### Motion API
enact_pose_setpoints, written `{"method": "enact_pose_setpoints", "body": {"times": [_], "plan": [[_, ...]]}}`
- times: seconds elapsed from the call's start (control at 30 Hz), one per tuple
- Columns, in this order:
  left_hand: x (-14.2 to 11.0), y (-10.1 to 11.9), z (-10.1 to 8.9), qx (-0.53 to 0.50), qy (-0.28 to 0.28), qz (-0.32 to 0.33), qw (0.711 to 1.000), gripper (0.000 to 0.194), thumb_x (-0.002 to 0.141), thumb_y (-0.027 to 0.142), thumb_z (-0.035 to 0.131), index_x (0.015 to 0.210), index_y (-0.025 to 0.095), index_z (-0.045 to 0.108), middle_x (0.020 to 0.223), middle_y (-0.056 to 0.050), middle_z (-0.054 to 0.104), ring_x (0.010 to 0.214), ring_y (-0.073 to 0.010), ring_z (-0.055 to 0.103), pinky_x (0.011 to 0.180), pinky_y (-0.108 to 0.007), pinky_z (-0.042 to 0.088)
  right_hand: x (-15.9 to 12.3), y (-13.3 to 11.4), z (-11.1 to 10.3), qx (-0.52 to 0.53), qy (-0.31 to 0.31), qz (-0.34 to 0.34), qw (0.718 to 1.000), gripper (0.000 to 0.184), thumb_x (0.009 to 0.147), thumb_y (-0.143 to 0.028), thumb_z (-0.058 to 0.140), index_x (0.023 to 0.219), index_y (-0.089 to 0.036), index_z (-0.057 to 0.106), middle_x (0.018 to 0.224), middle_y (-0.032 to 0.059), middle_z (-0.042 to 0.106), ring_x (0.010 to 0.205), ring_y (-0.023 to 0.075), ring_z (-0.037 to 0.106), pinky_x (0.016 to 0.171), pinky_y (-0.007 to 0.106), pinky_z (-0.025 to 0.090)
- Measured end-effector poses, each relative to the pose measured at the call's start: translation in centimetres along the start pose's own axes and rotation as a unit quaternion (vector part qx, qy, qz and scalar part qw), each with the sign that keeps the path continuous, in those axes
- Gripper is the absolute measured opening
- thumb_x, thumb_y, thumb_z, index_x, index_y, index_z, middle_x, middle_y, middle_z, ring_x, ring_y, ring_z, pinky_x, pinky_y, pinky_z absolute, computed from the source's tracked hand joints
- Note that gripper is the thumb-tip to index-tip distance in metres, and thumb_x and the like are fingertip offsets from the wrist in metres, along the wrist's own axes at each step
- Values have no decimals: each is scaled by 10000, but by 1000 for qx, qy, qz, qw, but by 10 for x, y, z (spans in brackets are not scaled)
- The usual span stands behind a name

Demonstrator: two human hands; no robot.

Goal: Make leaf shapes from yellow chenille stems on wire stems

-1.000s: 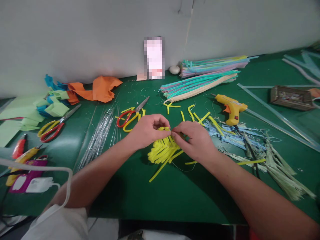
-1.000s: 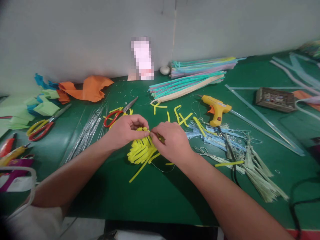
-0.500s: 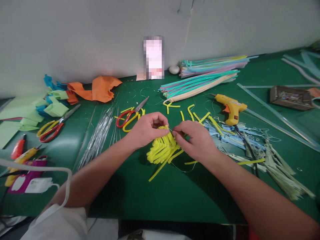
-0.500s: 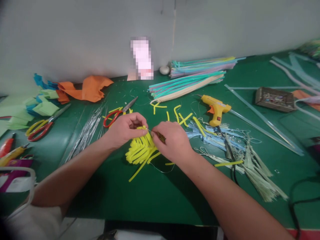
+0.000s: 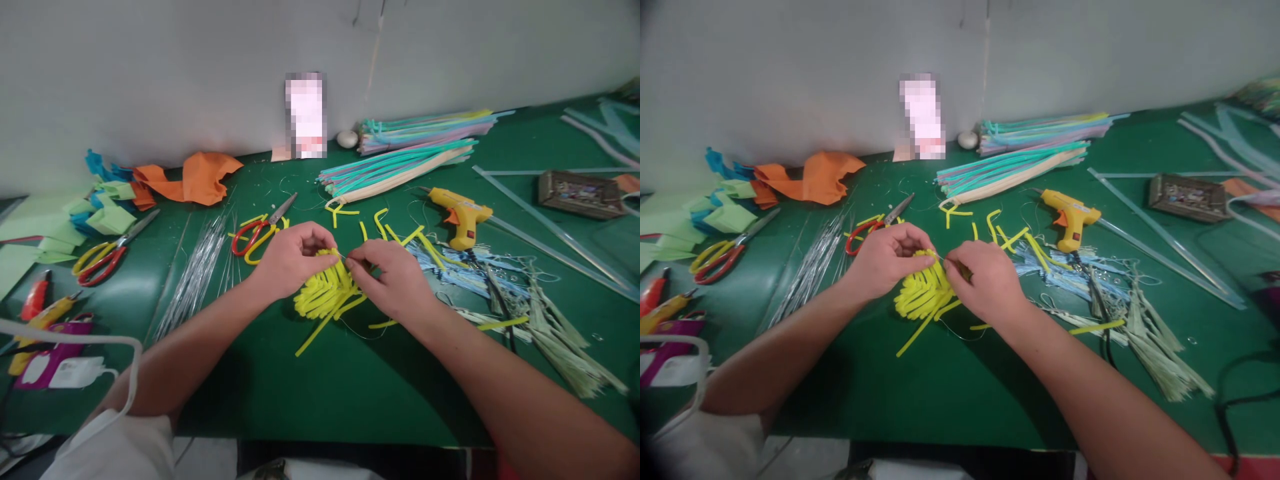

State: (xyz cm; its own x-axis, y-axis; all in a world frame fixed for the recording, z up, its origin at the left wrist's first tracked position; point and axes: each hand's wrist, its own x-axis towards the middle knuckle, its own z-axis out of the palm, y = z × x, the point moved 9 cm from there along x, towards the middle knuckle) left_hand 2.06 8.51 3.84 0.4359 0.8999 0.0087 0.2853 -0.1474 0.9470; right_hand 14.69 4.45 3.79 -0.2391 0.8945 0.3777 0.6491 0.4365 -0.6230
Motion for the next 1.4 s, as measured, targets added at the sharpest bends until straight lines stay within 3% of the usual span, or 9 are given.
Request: {"method": "enact_pose_setpoints", "body": {"times": [0.2,0.4,0.6,0.8,1.07,1.4], "plan": [[0,1,-1,12,12,8,1000,169,734,244,740,812,148,624,778,-18,675,670,-97,603,644,-226,489,1,2,0,2,0,9,1000,180,876,-235,506,765,-183,639,689,38,638,663,165,553,626,301,344],[-1,3,-1,32,-8,26,999,45,769,192,683,785,151,670,818,-38,701,738,-123,627,694,-253,494,0,3,1,-1,-6,14,1000,159,858,-216,518,752,-185,632,681,29,628,652,159,544,621,294,344],[1,5,0,52,-24,23,998,80,762,221,681,801,151,672,815,-34,686,726,-118,605,676,-244,474,-1,5,1,2,3,16,1000,147,854,-218,520,761,-187,628,681,24,622,651,156,540,623,292,349],[1,-6,0,35,-14,-33,999,194,753,328,710,764,143,655,745,-22,659,674,-114,590,638,-242,466,-1,-1,4,-7,-4,-7,1000,164,857,-209,503,738,-193,615,667,24,605,642,154,522,614,296,327],[4,-14,4,-66,-44,-77,994,243,670,257,775,852,145,660,850,-26,683,776,-112,636,726,-240,492,-2,-8,-1,-8,8,-28,1000,174,872,-205,494,755,-191,623,701,35,650,672,167,552,634,316,337],[4,-15,5,-20,-59,-107,992,211,676,310,759,802,147,713,657,8,630,586,-88,543,558,-219,423,-2,-11,-4,0,23,-43,999,198,899,-236,477,786,-191,633,702,37,657,679,174,570,638,327,356]]}}
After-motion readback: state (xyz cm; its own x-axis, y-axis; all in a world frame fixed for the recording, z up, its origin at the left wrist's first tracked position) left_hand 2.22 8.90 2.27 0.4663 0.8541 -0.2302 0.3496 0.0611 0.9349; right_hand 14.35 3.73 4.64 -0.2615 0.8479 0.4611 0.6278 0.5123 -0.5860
